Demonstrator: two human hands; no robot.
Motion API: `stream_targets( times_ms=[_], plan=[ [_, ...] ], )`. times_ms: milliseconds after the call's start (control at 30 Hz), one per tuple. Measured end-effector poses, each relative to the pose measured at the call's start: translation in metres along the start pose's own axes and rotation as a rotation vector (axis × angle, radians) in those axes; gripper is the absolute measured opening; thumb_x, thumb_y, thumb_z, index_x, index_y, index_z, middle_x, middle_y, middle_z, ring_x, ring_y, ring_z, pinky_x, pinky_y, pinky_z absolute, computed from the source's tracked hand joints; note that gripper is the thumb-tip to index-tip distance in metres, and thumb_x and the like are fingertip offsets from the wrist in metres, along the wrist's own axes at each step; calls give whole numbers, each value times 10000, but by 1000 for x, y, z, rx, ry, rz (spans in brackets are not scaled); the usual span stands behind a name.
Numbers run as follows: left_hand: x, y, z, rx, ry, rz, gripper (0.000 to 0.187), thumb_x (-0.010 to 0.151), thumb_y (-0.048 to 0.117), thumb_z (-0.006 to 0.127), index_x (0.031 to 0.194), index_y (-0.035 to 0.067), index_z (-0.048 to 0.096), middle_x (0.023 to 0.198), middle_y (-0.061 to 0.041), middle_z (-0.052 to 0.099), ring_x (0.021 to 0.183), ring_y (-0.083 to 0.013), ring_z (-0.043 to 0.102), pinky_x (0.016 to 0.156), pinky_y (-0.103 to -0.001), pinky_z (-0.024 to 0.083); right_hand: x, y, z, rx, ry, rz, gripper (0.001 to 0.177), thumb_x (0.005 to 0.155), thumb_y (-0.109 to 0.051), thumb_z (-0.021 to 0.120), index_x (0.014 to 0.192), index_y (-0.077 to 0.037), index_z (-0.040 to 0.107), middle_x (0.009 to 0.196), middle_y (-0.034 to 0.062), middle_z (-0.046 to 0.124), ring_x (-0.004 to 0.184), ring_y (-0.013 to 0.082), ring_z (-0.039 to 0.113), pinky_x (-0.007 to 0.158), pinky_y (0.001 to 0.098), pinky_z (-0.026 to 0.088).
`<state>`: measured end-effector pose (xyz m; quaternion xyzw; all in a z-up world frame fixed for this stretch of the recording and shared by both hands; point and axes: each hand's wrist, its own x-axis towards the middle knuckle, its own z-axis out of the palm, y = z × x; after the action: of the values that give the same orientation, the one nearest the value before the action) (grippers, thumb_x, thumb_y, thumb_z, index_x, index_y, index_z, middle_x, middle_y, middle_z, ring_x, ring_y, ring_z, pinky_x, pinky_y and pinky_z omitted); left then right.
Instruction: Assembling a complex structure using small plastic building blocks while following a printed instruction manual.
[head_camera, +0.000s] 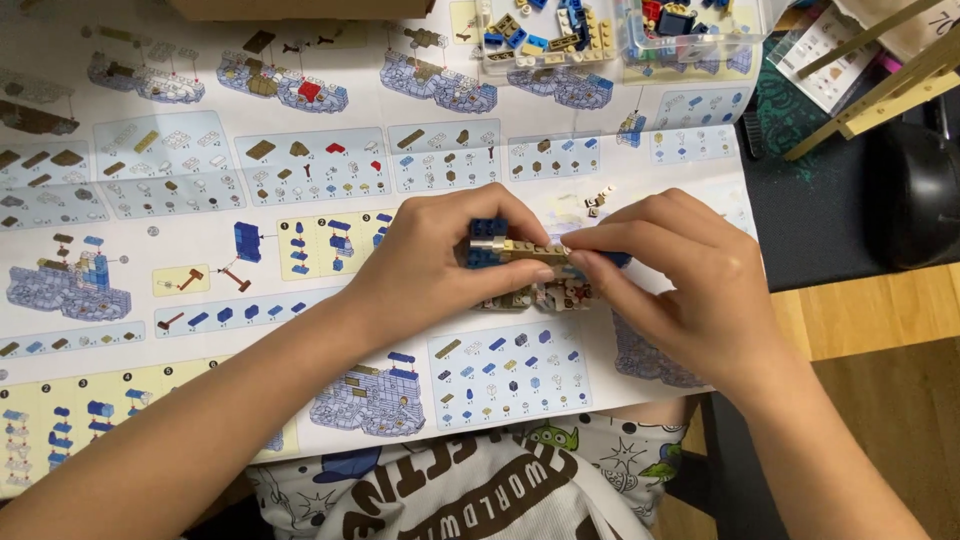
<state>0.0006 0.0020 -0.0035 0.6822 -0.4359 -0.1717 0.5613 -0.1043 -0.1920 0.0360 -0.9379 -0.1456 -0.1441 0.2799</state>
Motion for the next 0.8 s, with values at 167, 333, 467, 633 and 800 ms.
stream_targets(
  times_ms=[167, 333, 467, 633, 800],
  plan=[
    [-4, 0, -2, 62, -43, 161, 186, 855, 103, 741, 989, 51, 623, 898, -58, 681, 808, -155, 660, 753, -240, 566, -5, -3, 11, -5, 76, -40, 124, 891, -98, 738, 993, -36, 701, 865, 90, 665, 785, 214, 601, 710, 313, 438],
    [-9, -1, -6, 123, -57, 219, 195, 846, 151, 726, 970, 66, 601, 829, -35, 657, 709, -139, 630, 602, -210, 542, -4, -7, 17, 35, 103, -64, 88, 882, -66, 732, 963, -43, 709, 816, 87, 626, 743, 209, 566, 690, 316, 407],
    [-10, -3, -6, 190, -26, 308, 135, 862, 90, 678, 966, 58, 597, 826, -44, 661, 711, -157, 631, 621, -244, 532, -1, -10, 20, 53, 118, -72, 67, 869, -77, 732, 919, -46, 700, 814, 84, 635, 745, 202, 573, 699, 314, 415],
    [-11, -2, -7, 179, -65, 230, 171, 831, 78, 672, 953, 61, 553, 790, -17, 614, 655, -130, 566, 582, -237, 498, 5, -16, 20, 87, 120, -70, 66, 868, -80, 725, 881, -35, 679, 845, 92, 679, 760, 206, 610, 708, 310, 428],
    [-10, 1, -8, 97, -79, 117, 154, 798, 73, 708, 900, 74, 594, 740, 4, 615, 618, -109, 540, 557, -235, 442, 13, -19, 13, 106, 9, -25, 83, 847, -71, 699, 780, -54, 653, 831, 77, 679, 801, 210, 619, 710, 320, 449]
  ],
)
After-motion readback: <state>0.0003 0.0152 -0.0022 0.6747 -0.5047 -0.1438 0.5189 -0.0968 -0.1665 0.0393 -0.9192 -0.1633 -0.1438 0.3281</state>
